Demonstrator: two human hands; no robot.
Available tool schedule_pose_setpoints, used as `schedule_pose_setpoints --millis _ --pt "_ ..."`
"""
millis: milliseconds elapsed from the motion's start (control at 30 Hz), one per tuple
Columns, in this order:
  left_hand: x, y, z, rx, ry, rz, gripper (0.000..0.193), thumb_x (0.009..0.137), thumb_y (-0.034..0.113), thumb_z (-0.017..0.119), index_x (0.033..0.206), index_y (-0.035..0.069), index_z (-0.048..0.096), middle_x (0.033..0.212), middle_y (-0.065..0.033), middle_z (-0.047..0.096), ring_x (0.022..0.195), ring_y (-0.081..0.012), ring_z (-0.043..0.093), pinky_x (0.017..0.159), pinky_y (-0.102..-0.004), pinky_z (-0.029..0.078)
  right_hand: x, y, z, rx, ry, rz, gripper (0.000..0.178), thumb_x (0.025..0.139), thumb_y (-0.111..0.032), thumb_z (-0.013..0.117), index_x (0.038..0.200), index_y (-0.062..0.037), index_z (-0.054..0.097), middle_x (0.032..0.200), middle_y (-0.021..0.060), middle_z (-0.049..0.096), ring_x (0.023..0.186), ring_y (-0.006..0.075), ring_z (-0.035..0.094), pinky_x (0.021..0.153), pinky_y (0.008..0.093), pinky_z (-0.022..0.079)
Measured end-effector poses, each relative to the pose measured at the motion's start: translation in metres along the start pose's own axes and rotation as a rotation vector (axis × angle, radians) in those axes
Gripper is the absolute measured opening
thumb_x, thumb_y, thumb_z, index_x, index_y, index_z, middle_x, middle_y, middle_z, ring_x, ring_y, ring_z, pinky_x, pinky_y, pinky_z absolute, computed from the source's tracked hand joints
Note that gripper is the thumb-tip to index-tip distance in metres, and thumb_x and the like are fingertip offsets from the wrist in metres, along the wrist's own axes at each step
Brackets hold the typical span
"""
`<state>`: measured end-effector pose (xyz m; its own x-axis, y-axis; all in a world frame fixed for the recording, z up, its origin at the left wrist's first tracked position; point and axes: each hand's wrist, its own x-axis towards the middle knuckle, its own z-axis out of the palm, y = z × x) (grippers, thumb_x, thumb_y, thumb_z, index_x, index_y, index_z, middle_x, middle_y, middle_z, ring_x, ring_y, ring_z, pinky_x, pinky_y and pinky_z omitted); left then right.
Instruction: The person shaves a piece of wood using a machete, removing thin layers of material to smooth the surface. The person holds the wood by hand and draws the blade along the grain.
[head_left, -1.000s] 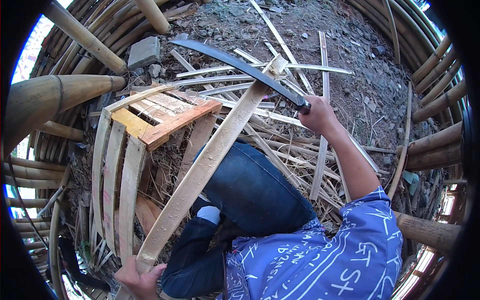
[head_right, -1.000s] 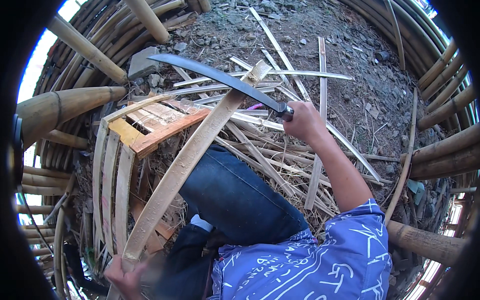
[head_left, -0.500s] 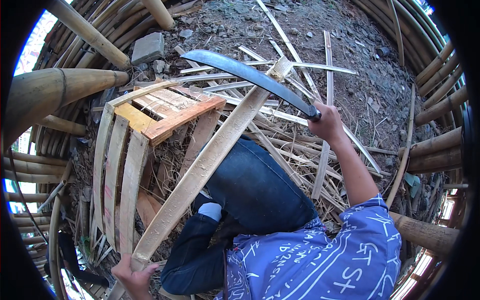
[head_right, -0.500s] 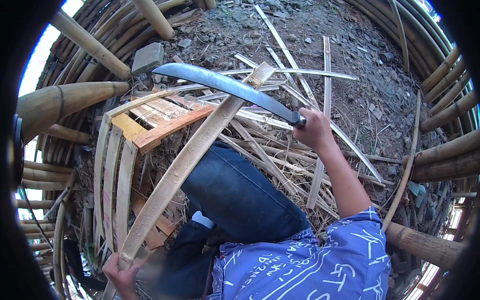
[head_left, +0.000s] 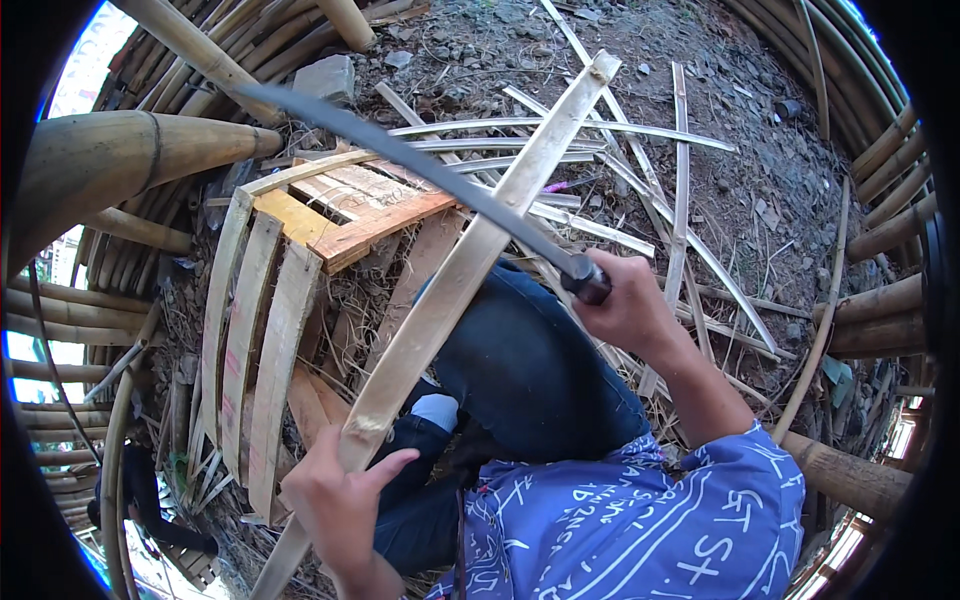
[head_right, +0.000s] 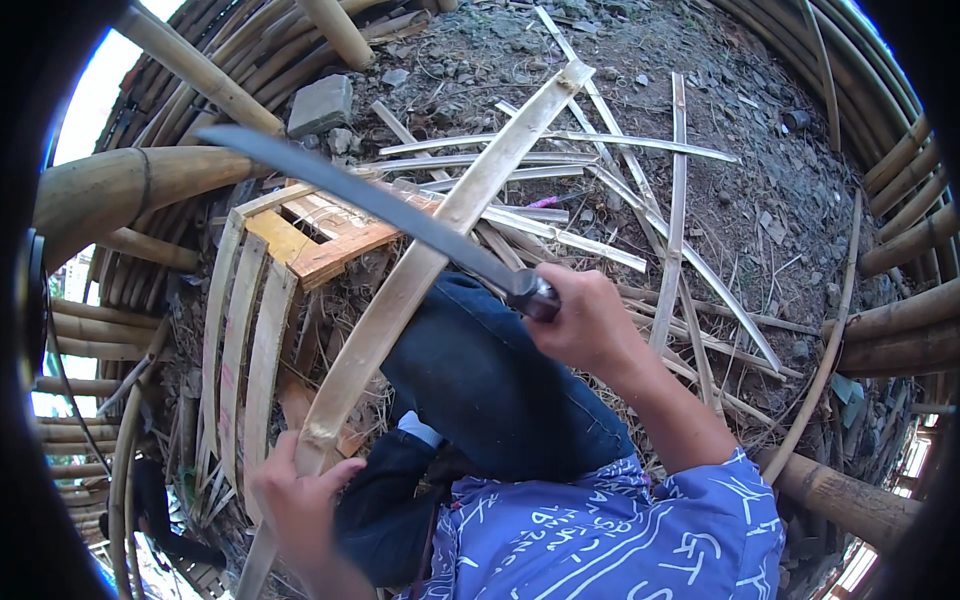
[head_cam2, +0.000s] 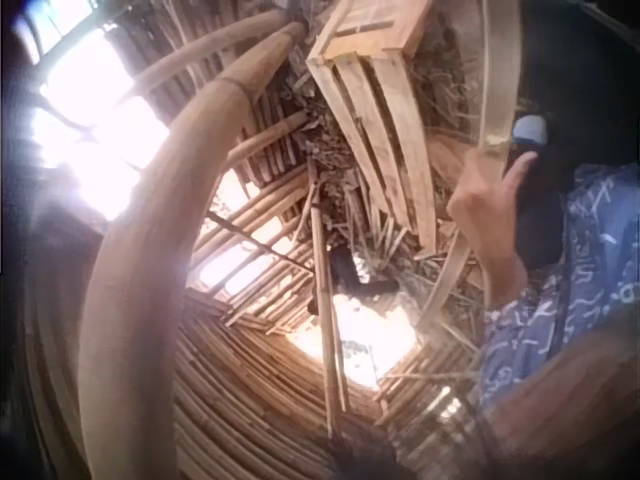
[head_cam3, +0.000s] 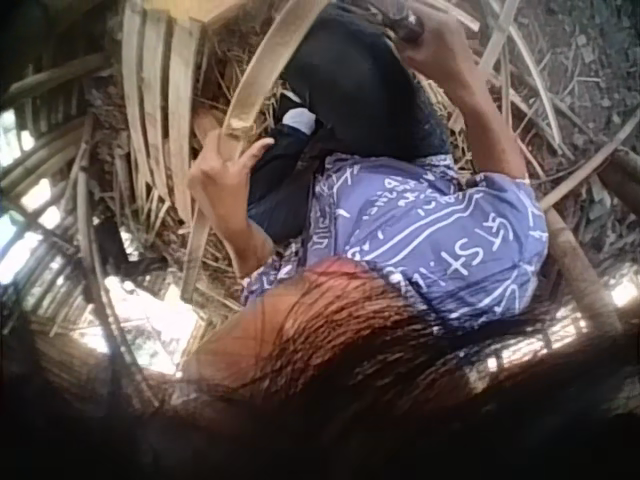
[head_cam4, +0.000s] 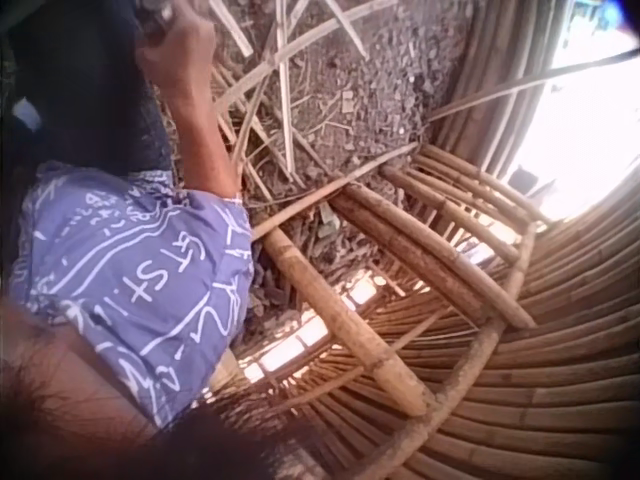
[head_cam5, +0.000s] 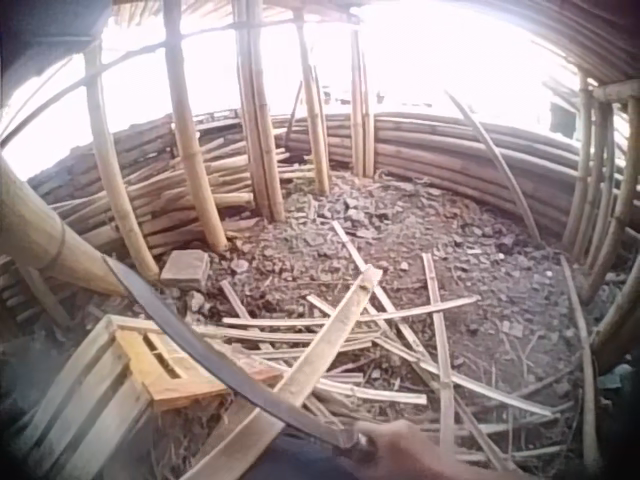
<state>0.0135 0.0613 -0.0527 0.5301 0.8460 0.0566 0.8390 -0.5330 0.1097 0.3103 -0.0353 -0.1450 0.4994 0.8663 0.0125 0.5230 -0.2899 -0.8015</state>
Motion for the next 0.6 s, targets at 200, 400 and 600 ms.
schedule_pose_setpoints --millis 200,400,600 --pt "0.017 0.043 0.011 0.036 0.008 0.12 0.06 0.063 0.06 0.072 0.072 0.005 0.053 0.053 -0.0123 0.054 0.049 -0.0315 0.057 0.045 -0.0381 0.042 -0.001 -0.022 0.001 -0.089 -0.118 0.02 0.014 0.069 -0.01 0.063 0.08 -0.0021 0.06 0.069 0.0219 0.061 0.071 0.0404 0.062 0.064 0.0453 0.05" --pt "0.017 0.046 0.016 0.041 0.029 0.167 0.056 0.068 0.058 0.071 0.069 0.007 0.048 0.051 -0.009 0.049 0.046 -0.0288 0.055 0.043 -0.0366 0.041 0.008 -0.007 0.003 -0.231 -0.118 0.081 0.014 0.068 -0.011 0.063 0.079 -0.0025 0.061 0.071 0.0217 0.063 0.073 0.0412 0.062 0.067 0.0469 0.05" --pt "0.013 0.04 0.007 0.045 0.026 0.174 0.055 0.07 0.058 0.07 0.07 0.007 0.048 0.051 -0.0081 0.047 0.046 -0.0278 0.053 0.043 -0.0363 0.04 0.034 0.034 -0.01 -0.332 0.043 0.171 0.011 0.069 -0.012 0.061 0.074 -0.0021 0.062 0.07 0.0215 0.063 0.072 0.0397 0.063 0.068 0.0452 0.05"
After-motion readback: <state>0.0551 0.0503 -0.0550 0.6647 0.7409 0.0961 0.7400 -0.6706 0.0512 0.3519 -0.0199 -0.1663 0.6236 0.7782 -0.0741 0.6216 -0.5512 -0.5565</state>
